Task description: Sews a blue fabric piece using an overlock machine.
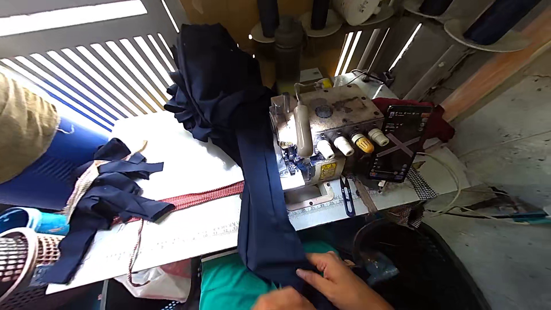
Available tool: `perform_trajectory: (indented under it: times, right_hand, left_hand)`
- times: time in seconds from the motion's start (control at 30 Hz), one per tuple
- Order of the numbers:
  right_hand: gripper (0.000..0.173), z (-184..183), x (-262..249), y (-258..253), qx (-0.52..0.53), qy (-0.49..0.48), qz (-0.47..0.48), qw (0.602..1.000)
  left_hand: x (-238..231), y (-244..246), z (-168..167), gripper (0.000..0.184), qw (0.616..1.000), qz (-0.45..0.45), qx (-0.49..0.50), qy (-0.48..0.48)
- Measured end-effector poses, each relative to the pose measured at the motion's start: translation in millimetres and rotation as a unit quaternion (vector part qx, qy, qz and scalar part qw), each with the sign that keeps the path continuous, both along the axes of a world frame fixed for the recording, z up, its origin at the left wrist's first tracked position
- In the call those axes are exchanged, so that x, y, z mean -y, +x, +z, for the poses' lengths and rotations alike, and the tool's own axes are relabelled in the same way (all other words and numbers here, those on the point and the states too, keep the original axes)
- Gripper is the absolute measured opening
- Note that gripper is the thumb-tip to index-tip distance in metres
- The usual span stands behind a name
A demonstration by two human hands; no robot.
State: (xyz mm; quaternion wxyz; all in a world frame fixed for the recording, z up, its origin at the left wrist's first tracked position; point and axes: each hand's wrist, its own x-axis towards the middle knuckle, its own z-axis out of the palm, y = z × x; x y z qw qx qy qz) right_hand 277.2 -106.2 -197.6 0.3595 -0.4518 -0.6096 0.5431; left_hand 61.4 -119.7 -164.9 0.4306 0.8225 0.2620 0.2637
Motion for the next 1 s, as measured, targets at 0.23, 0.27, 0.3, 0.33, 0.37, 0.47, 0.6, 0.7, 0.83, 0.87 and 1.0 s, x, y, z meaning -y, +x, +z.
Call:
perform_trajectory:
  times: [0.23, 0.27, 0.3, 0.33, 0.37, 0.47, 0.6, 0.7, 0.83, 0.87, 1.0]
  right_hand:
    - [0.022, 10.4, 16.0, 38.1, -0.092, -0.071, 0.002, 0.993]
    - [0.024, 12.4, 20.5, 43.9, -0.089, -0.065, 0.033, 0.993]
    - [0.026, 13.7, 23.8, 49.5, -0.069, -0.048, 0.064, 0.994]
    - [0.029, 14.3, 25.9, 55.5, -0.036, -0.026, 0.097, 0.994]
    - [0.033, 15.1, 27.6, 61.6, 0.004, -0.006, 0.136, 0.991]
    - [0.04, 17.4, 33.9, 82.3, 0.102, -0.005, 0.26, 0.96]
    - [0.038, 9.8, 39.7, 98.6, 0.267, -0.099, 0.21, 0.935]
    - [0.031, 0.3, 36.2, 102.7, 0.341, -0.114, 0.073, 0.93]
    - [0.029, -4.5, 14.1, 91.9, 0.297, 0.067, -0.166, 0.938]
    - [0.028, -1.4, 6.1, 85.1, 0.274, 0.103, -0.218, 0.931]
    - [0.022, 6.7, -19.4, 68.2, 0.26, 0.228, -0.395, 0.851]
  left_hand:
    - [-77.7, -49.4, 27.6, 0.03, 0.97, 0.24, 0.014, 0.041]
    - [-92.6, -47.4, 36.8, 0.032, 0.966, 0.255, 0.022, 0.043]
    - [-108.6, -43.3, 45.2, 0.033, 0.961, 0.273, 0.025, 0.046]
    - [-125.1, -37.9, 51.8, 0.032, 0.954, 0.294, 0.024, 0.054]
    - [-141.7, -31.4, 57.1, 0.029, 0.947, 0.313, 0.019, 0.067]
    - [-187.8, -8.0, 61.6, 0.025, 0.937, 0.332, -0.019, 0.111]
    - [-223.8, 16.8, 46.7, 0.027, 0.915, 0.353, -0.081, 0.176]
    - [-235.7, 22.3, 41.2, 0.041, 0.903, 0.37, -0.117, 0.186]
    - [-258.3, 19.9, 45.4, 0.037, 0.898, 0.35, -0.141, 0.228]
    - [-263.6, 18.0, 48.7, 0.031, 0.9, 0.334, -0.146, 0.238]
    - [-268.1, 3.7, 55.6, 0.027, 0.92, 0.278, -0.149, 0.234]
